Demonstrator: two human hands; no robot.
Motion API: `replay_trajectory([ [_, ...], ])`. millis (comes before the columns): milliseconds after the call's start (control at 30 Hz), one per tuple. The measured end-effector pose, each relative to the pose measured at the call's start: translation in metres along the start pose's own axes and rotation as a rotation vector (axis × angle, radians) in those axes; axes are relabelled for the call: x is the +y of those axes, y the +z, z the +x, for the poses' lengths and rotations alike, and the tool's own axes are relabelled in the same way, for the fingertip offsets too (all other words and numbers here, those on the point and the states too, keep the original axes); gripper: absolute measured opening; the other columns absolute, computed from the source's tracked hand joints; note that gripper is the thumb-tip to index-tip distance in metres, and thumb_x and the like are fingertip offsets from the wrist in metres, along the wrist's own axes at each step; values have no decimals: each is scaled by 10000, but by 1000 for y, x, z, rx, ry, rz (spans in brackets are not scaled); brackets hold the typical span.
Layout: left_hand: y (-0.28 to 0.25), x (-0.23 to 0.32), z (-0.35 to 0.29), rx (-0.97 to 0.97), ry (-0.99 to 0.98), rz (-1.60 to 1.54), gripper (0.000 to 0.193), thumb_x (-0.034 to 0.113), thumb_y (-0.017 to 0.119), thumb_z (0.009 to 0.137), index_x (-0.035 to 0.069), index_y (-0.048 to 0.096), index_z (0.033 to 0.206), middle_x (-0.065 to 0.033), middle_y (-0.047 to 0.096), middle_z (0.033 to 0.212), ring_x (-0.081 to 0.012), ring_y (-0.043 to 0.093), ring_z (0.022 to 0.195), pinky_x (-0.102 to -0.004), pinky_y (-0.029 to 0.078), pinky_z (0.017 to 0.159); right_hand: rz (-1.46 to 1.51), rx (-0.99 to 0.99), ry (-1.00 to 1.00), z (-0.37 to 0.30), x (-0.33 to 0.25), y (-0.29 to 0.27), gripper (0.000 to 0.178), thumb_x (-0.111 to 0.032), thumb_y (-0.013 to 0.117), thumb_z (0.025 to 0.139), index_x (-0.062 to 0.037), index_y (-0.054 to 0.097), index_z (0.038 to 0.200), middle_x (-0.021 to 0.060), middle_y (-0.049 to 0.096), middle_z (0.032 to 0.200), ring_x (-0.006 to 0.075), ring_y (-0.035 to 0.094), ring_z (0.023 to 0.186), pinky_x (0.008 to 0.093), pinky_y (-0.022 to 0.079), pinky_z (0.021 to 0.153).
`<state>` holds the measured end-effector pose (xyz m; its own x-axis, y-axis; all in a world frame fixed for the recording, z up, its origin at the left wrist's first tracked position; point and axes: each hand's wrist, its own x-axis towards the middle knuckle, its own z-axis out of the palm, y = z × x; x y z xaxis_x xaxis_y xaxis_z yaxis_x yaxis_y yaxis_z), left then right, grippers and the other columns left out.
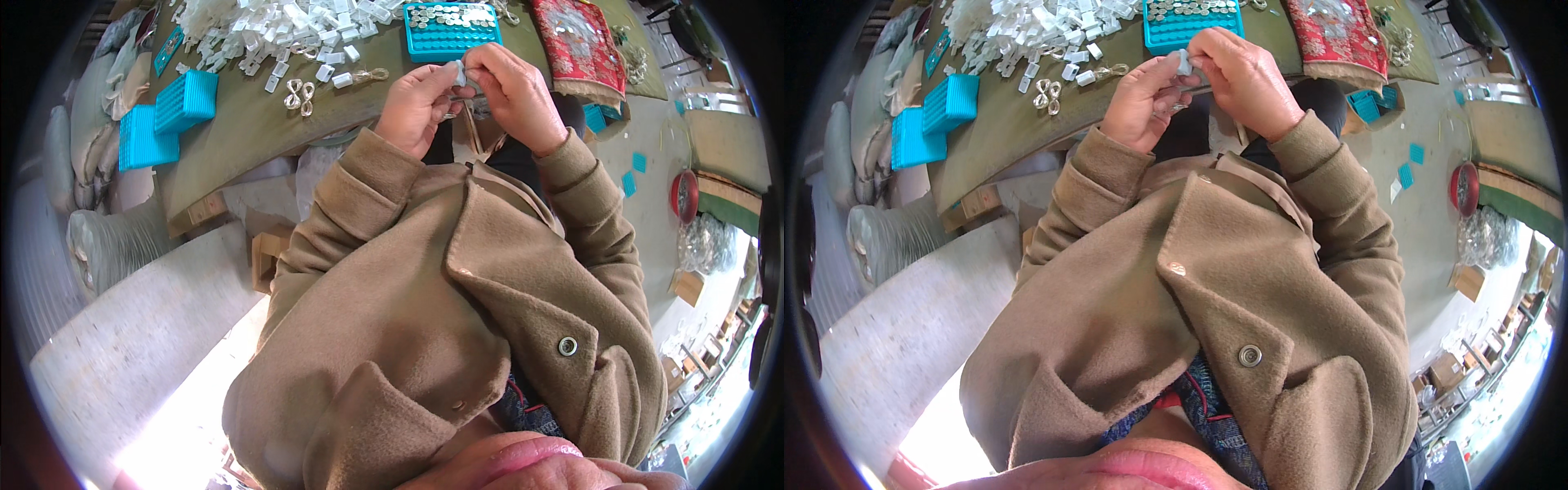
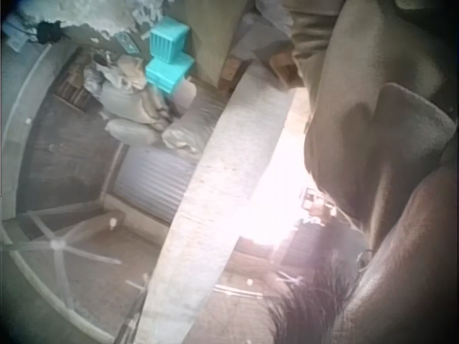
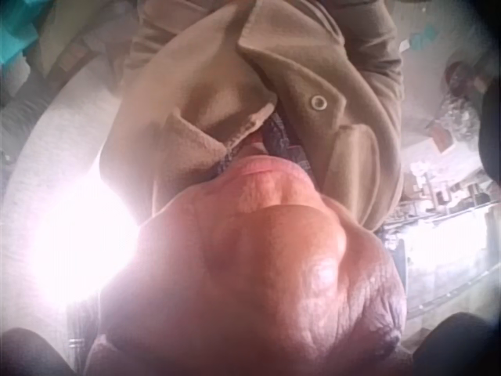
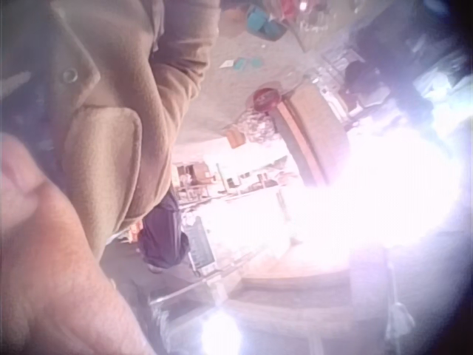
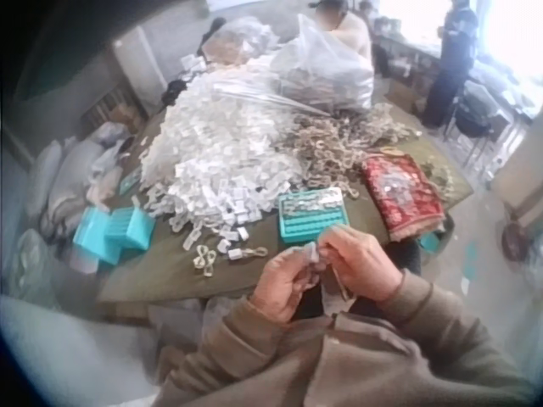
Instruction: The person repeatedly picks small white plastic pieces and metal rings from a table, inserts the rings into the plastic pieces, and places the assembled units into a blue tray. The person also handles a clear plastic bag and a red pouch while working at the table.
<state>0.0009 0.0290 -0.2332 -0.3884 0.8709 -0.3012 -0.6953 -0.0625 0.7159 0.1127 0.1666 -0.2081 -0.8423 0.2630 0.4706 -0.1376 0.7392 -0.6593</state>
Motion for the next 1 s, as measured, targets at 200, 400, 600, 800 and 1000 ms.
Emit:
replay_trajectory([
  [200, -13, 8, 3, 32, -80, -93, 239, 277, 620, 974, 41, 653, 982, -56, 698, 840, -15, 425, 493, -238, 498, 683, 237, -88, 230, 15, 5, 5, 69, -56, 642, 892, -13, 635, 947, 110, 647, 798, 170, 590, 679, 301, 492, 646],
  [400, -30, 14, 3, -26, -102, -124, 253, 292, 613, 980, 45, 658, 1011, -65, 706, 878, -4, 422, 497, -260, 509, 743, 225, -136, 205, 26, 11, 13, 59, -37, 622, 906, -1, 629, 952, 87, 651, 813, 150, 584, 693, 277, 491, 659],
  [600, -36, 17, 7, 36, -81, -75, 200, 260, 639, 957, 60, 643, 950, -8, 632, 744, -36, 522, 600, -239, 446, 645, 160, -234, 121, 46, 5, 17, 58, 14, 597, 856, 0, 599, 912, 147, 595, 794, 289, 614, 718, 340, 500, 658],
  [800, -46, 56, 0, 303, 320, 722, 151, 206, 686, 893, 61, 668, 931, -26, 650, 696, -101, 574, 579, -270, 458, 561, 118, -436, 41, 103, 7, 15, 78, -20, 630, 839, -4, 665, 906, 144, 670, 842, 303, 662, 790, 359, 522, 699],
  [1000, -97, 80, -9, 709, 908, 1474, 186, 227, 705, 825, 138, 699, 987, -14, 686, 854, -210, 616, 840, -436, 420, 945, 237, -197, 298, 190, 57, 11, 112, -43, 629, 896, 23, 682, 970, 101, 713, 849, 146, 695, 766, 286, 540, 685],
])
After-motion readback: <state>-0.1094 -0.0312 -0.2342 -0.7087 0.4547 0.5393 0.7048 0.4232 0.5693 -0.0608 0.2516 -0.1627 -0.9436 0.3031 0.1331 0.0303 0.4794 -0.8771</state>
